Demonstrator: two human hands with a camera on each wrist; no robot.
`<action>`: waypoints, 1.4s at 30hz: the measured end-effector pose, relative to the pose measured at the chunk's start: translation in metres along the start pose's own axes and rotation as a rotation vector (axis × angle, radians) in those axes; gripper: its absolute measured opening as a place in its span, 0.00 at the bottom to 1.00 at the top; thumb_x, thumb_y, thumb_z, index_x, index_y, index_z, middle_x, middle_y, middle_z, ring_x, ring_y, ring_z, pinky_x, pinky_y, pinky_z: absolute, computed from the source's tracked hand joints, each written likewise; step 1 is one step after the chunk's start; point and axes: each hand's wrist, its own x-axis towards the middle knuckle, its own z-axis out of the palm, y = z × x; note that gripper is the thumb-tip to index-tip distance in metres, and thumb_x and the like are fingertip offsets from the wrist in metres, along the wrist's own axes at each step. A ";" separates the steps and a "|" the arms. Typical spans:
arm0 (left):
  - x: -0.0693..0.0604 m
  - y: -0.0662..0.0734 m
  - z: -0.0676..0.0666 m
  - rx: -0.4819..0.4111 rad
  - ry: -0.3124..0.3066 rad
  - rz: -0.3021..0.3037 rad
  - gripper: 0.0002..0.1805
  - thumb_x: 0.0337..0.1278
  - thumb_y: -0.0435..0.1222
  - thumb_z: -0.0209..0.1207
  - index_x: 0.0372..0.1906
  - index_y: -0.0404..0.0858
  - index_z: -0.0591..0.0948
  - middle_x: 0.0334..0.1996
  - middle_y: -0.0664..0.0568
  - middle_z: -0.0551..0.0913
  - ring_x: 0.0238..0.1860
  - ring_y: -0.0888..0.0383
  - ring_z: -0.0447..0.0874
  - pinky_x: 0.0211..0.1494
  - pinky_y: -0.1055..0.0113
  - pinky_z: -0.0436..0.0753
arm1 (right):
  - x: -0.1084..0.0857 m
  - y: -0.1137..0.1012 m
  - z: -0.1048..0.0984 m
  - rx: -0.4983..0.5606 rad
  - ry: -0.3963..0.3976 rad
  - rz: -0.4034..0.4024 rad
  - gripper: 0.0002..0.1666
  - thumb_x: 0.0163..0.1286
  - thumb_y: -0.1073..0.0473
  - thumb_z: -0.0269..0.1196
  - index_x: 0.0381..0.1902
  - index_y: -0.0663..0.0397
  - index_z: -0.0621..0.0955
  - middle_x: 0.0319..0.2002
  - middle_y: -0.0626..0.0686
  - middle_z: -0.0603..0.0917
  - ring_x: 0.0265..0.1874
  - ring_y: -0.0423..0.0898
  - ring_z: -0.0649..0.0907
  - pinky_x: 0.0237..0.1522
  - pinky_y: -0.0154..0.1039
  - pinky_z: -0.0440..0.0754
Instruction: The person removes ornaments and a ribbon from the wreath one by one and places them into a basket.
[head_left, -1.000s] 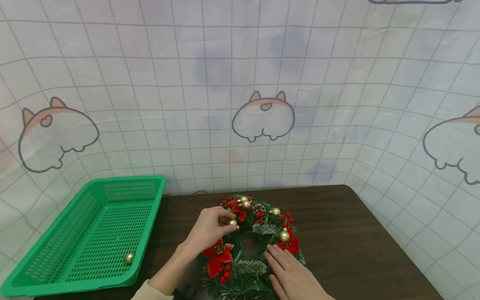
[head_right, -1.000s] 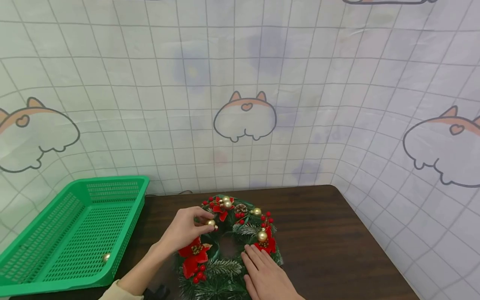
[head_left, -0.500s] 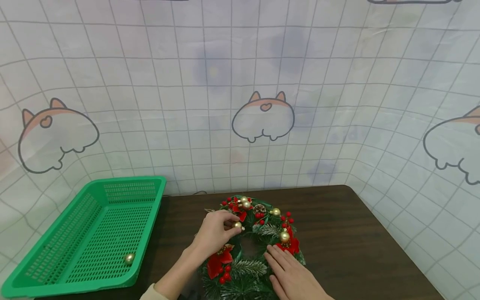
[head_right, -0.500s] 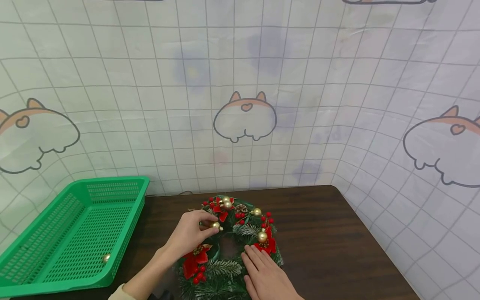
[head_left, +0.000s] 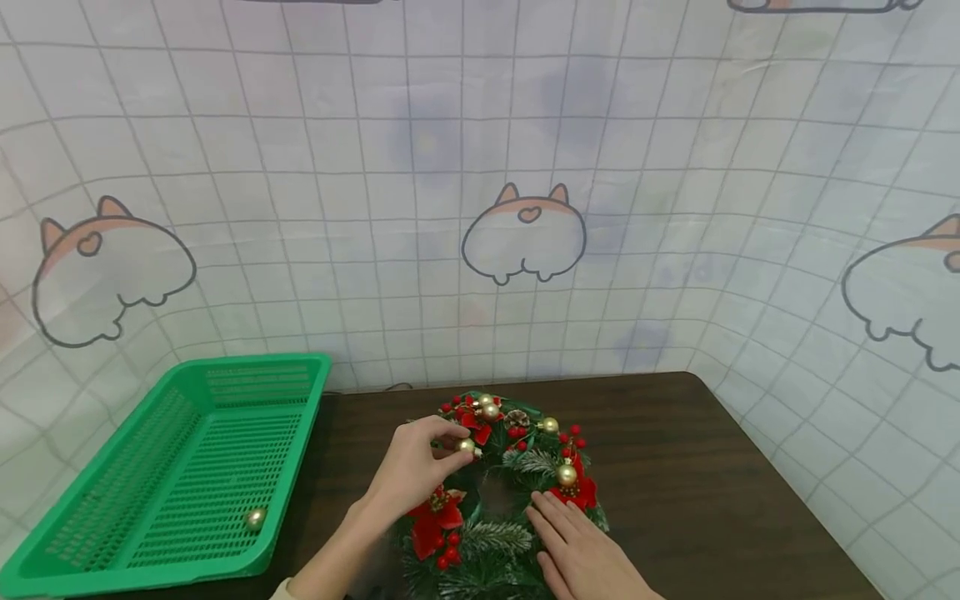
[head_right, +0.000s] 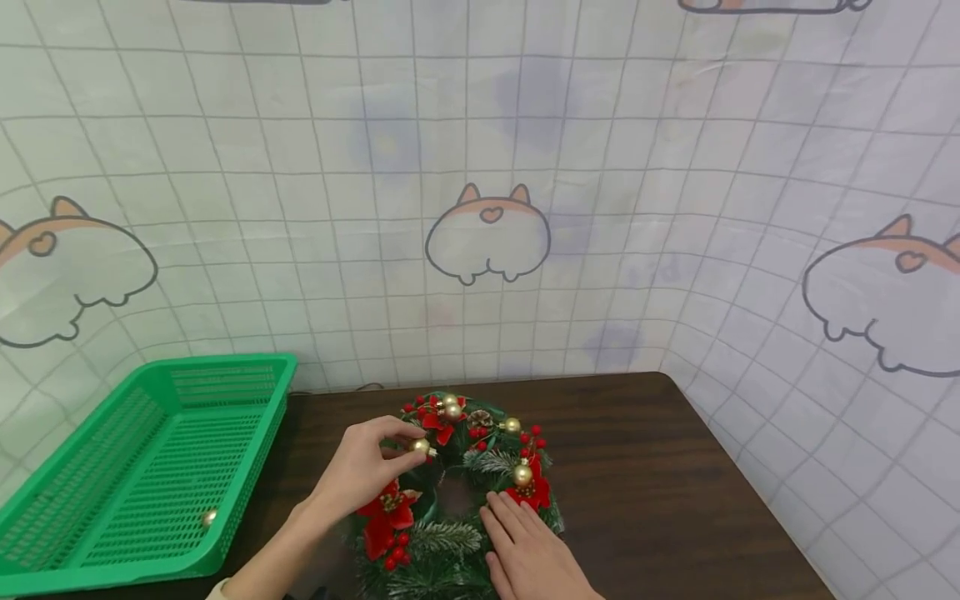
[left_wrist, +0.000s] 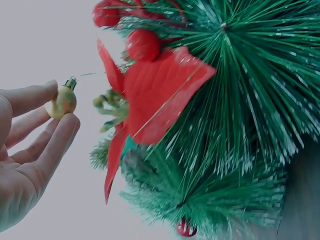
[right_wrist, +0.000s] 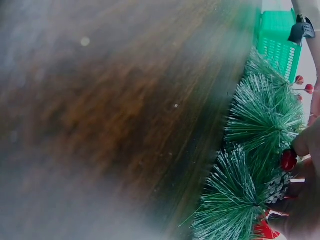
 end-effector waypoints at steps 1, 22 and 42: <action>-0.001 0.000 -0.002 -0.003 0.007 -0.005 0.11 0.59 0.31 0.72 0.46 0.38 0.89 0.43 0.53 0.86 0.41 0.55 0.86 0.43 0.72 0.86 | 0.000 0.000 0.000 0.002 -0.001 -0.002 0.27 0.80 0.51 0.59 0.68 0.63 0.77 0.69 0.61 0.76 0.67 0.54 0.76 0.61 0.52 0.80; -0.016 -0.007 -0.047 -0.030 0.139 -0.067 0.13 0.57 0.31 0.74 0.47 0.39 0.89 0.40 0.56 0.86 0.37 0.62 0.87 0.44 0.70 0.86 | 0.002 0.001 -0.003 0.026 -0.027 -0.007 0.27 0.82 0.51 0.56 0.70 0.63 0.76 0.69 0.61 0.75 0.68 0.54 0.75 0.62 0.52 0.79; -0.046 -0.019 -0.098 -0.029 0.254 -0.179 0.16 0.61 0.36 0.72 0.53 0.39 0.87 0.47 0.50 0.87 0.49 0.50 0.85 0.51 0.67 0.86 | 0.002 -0.001 -0.002 0.016 -0.031 -0.013 0.27 0.80 0.52 0.58 0.69 0.63 0.77 0.68 0.60 0.76 0.67 0.55 0.76 0.62 0.52 0.79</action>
